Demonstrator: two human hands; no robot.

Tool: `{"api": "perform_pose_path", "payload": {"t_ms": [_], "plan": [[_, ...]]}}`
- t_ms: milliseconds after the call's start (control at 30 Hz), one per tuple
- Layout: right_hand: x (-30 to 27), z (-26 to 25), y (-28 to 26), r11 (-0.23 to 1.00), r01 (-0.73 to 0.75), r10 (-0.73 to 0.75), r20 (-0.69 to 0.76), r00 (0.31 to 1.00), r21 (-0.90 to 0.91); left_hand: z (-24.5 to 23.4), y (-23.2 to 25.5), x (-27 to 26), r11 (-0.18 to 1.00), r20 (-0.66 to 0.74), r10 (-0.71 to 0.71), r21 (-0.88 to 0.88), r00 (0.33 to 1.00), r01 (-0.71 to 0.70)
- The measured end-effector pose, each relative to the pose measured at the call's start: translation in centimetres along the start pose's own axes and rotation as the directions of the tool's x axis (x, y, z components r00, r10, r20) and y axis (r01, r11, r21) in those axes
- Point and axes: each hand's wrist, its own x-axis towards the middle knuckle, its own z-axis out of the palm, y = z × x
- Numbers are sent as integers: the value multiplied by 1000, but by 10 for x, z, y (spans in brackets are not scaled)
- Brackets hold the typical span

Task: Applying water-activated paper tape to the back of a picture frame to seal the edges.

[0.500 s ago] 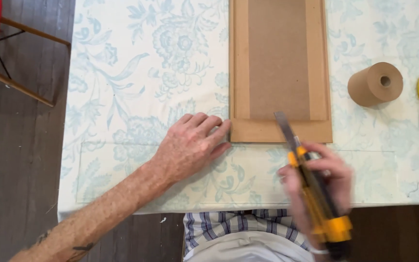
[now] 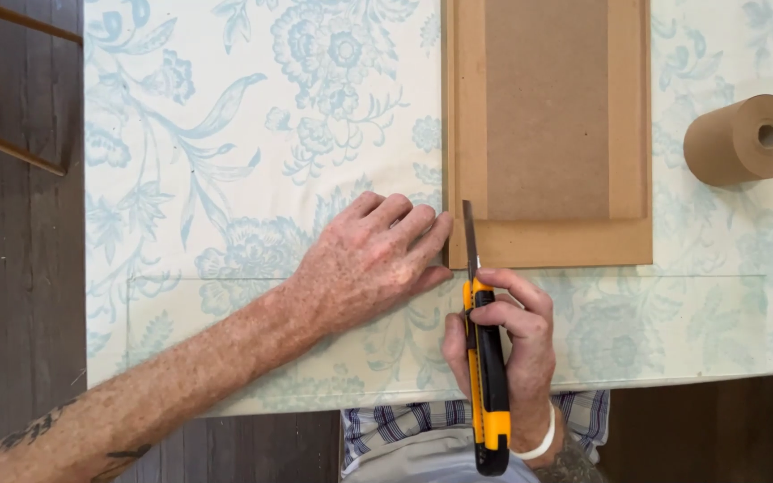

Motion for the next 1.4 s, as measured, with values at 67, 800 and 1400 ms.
{"api": "perform_pose_path", "payload": {"t_ms": [67, 800, 1400], "plan": [[0, 3, 0, 1000, -2, 2, 8, 1000, 11, -1, -1, 1, 1000, 15, 10, 3, 1000, -10], [-1, 7, 3, 993, 13, -1, 107, 994, -115, -3, 0, 3, 997, 19, 58, 55, 998, -59], [-6, 4, 4, 997, 2, 8, 125, 992, -81, -14, 7, 9, 990, -4, 46, 133, 999, -45]]}}
